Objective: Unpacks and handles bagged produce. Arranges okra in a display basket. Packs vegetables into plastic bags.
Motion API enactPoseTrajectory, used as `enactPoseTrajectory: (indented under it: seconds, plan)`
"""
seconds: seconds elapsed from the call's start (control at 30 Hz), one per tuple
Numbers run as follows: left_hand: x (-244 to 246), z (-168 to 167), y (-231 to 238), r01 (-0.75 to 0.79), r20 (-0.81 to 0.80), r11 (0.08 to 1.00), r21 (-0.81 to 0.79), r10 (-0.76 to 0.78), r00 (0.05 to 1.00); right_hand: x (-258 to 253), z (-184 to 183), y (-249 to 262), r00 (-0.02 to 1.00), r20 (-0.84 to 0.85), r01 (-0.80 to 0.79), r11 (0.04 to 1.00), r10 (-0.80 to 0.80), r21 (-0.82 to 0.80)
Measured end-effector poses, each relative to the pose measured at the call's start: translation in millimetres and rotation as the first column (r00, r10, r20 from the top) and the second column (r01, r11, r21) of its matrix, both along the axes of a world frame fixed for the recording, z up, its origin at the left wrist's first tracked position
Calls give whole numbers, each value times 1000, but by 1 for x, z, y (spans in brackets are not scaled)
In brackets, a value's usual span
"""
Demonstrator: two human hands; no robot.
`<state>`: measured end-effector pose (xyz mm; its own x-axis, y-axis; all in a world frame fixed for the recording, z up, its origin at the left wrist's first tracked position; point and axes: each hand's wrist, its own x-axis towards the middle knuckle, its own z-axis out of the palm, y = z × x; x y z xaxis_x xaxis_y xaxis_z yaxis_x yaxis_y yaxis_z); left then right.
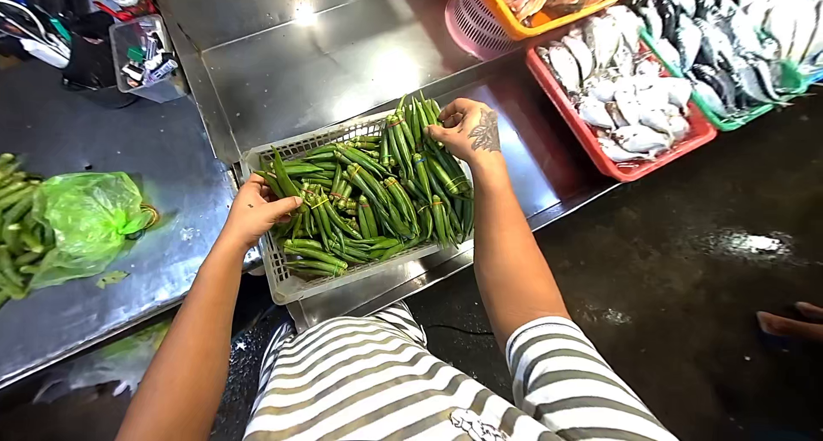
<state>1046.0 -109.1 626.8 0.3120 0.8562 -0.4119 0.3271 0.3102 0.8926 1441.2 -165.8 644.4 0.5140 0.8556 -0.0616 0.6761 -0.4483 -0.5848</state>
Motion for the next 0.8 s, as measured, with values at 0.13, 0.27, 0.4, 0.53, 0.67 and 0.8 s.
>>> enactPoseTrajectory:
  seconds: [0.13, 0.27, 0.4, 0.53, 0.67, 0.8]
  plan:
    - [19, 8, -13, 143, -29, 987, 72, -141, 990, 8, 1, -8, 999, -32, -27, 999, 28, 22]
    - [51, 25, -38, 377, 42, 924, 63, -379, 924, 8, 19, -43, 988, -152, 27, 958, 17, 286]
    - [90, 32, -63, 576, 111, 817, 29, -575, 811, -1, 39, -93, 951, -237, -80, 898, 199, 433]
    - [134, 46, -93, 727, -275, 609, 318, -674, 685, -2, 42, -141, 942, -256, -98, 907, 217, 409]
    - [179, 59, -114, 772, -548, 395, 498, -546, 633, 9, 30, -165, 947, -298, 30, 891, 120, 454]
    - [215, 36, -119, 877, -709, 262, 404, -516, 481, 13, 26, -181, 940, -340, 164, 838, 27, 520]
